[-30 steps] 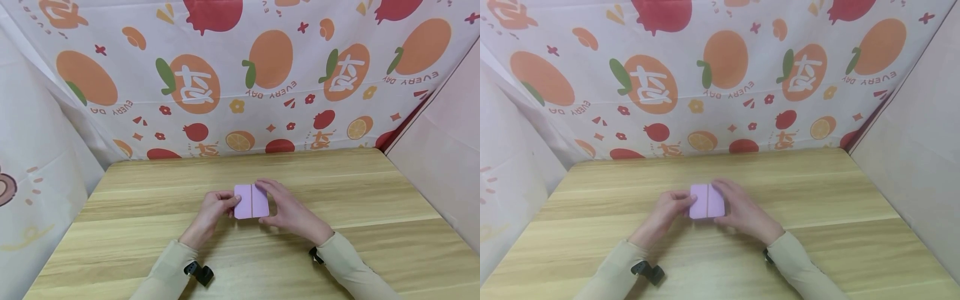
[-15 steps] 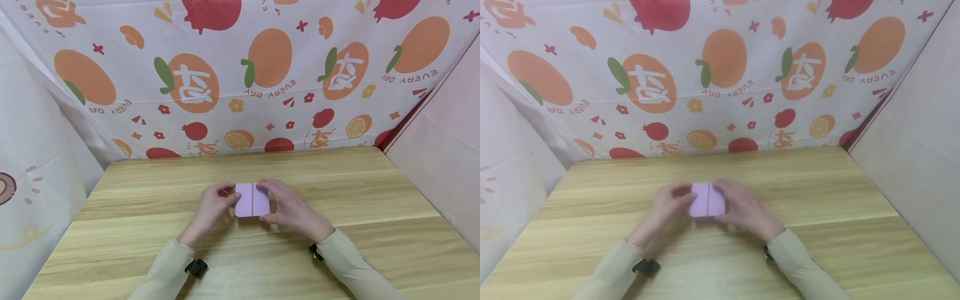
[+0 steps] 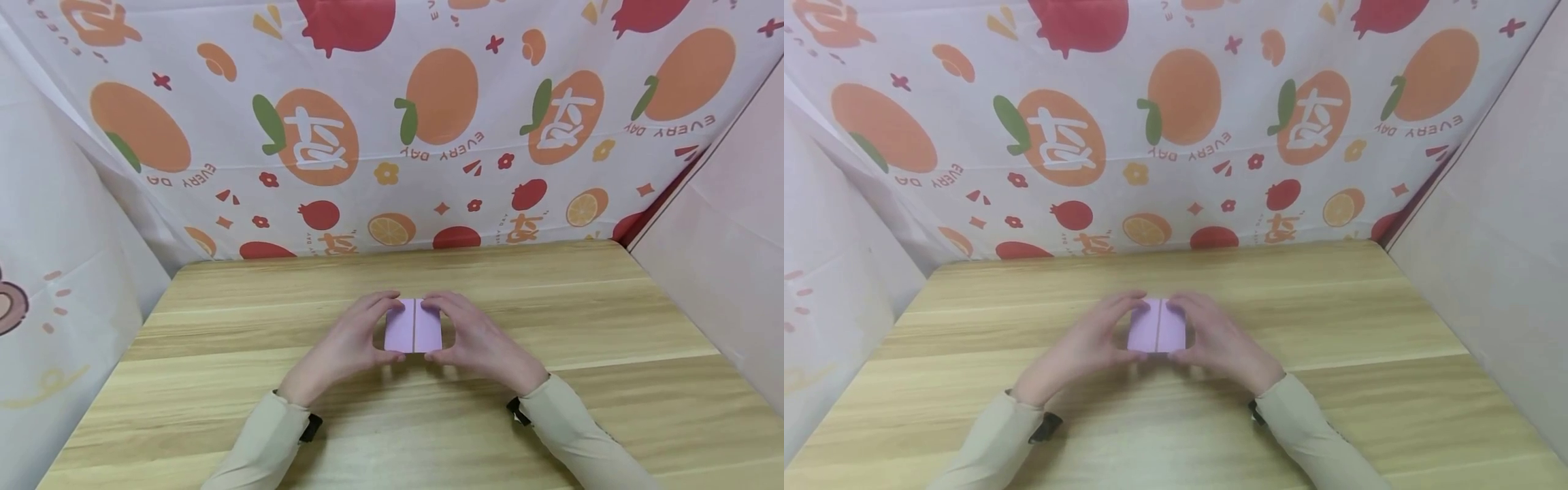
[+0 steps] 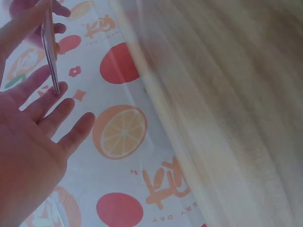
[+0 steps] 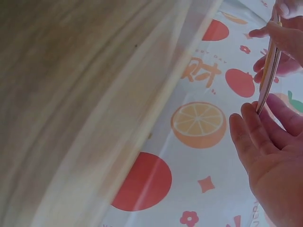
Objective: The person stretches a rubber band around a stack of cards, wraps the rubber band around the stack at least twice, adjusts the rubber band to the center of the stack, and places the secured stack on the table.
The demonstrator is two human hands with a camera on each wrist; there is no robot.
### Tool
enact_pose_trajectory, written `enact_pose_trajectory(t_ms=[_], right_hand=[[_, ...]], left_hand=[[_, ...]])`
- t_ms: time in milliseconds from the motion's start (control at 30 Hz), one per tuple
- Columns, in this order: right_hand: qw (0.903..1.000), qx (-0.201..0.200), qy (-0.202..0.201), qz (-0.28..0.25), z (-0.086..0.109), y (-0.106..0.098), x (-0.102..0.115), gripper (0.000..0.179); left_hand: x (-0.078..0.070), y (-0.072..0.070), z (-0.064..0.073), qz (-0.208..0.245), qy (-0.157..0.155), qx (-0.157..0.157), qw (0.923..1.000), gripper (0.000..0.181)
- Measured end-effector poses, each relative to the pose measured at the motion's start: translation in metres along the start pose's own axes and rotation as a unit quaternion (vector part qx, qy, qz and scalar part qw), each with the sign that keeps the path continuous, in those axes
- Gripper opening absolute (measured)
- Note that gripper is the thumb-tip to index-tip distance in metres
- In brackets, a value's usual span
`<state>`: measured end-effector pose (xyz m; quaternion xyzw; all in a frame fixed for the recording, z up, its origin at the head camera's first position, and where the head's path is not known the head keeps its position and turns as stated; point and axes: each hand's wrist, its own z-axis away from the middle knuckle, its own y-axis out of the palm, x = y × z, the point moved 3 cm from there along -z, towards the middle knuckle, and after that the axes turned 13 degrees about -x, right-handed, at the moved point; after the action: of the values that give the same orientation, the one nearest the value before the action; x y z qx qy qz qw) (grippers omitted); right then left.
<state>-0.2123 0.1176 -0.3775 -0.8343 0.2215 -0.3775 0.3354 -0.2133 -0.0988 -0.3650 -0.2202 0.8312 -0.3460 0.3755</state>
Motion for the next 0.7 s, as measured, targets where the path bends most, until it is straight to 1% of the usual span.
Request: enact_pose_trajectory(t_ms=[267, 500, 600, 700], right_hand=[[0.9998, 0.003, 0.008, -0.018, -0.0013, -0.0014, -0.0005, 0.074], [0.9998, 0.014, 0.002, -0.016, -0.0005, 0.0019, -0.0021, 0.074], [0.9997, 0.024, 0.003, -0.011, 0.0004, 0.0007, -0.0022, 0.073], [0.9995, 0.028, -0.004, -0.011, 0.0000, -0.0002, -0.0028, 0.073]], left_hand=[[0.0016, -0.0015, -0.0004, -0.012, 0.012, -0.001, 0.9999, 0.069], [0.0043, -0.0066, 0.0026, 0.002, 0.000, 0.020, 0.9998, 0.067], [0.0034, -0.0069, 0.0027, 0.005, -0.006, 0.021, 0.9997, 0.066], [0.0020, -0.0072, 0.0012, 0.002, -0.009, 0.022, 0.9997, 0.066]])
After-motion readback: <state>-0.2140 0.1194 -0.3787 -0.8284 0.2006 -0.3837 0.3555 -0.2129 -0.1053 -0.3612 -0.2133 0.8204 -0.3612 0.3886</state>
